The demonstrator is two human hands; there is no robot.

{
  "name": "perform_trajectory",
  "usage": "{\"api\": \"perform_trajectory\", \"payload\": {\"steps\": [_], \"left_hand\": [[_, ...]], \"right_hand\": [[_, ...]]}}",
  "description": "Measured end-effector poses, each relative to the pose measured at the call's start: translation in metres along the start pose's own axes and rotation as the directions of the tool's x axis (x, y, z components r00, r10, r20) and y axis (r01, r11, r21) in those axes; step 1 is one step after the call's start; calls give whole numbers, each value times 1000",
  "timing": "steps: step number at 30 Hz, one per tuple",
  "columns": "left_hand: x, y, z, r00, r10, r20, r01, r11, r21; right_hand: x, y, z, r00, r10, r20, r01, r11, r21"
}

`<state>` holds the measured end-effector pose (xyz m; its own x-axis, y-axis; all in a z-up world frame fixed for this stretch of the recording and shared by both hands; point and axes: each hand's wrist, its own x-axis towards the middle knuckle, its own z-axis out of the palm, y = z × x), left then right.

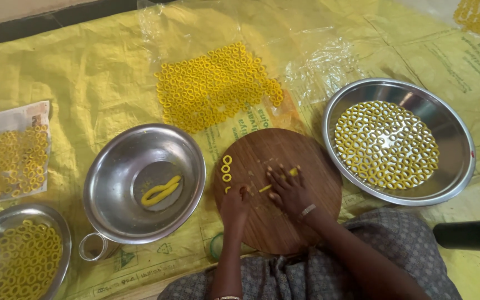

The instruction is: The person rolls a yellow dough strip on a wooden board, pinches off small segments, and forms them into rings by hand. The finished rings are placed into a metal bowl and on a yellow tarp.

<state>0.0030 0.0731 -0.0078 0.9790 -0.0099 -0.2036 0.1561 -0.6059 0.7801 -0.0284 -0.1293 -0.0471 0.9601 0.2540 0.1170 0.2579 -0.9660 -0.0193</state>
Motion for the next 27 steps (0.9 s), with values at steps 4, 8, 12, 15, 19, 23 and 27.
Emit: {"api": "perform_trajectory", "payload": {"steps": [4,8,12,15,19,23,27], "left_hand": [[1,3,-1,1000,8,6,-8,1000,0],[1,7,2,999,-15,30,13,998,55],[0,7,-2,1000,-4,4,4,1000,2],[-2,7,-3,1000,-21,14,21,1000,-11],[0,10,-3,999,-18,28,18,1000,17],[-2,12,0,999,-25,30,24,1000,17],[-1,13,-1,999,-4,35,3,1000,19]], "right_hand": [[-57,-5,-20,997,-15,-76,18,999,48],[-44,-1,-15,997,-14,-72,17,999,37],[13,8,-1,997,46,58,-46,999,-5],[20,10,2,998,47,32,-47,999,-1],[-29,4,-6,999,10,-45,-9,1000,18],[-61,1,-10,994,-21,-111,23,1000,20],[-23,8,1,999,25,-31,-26,999,-45]]}}
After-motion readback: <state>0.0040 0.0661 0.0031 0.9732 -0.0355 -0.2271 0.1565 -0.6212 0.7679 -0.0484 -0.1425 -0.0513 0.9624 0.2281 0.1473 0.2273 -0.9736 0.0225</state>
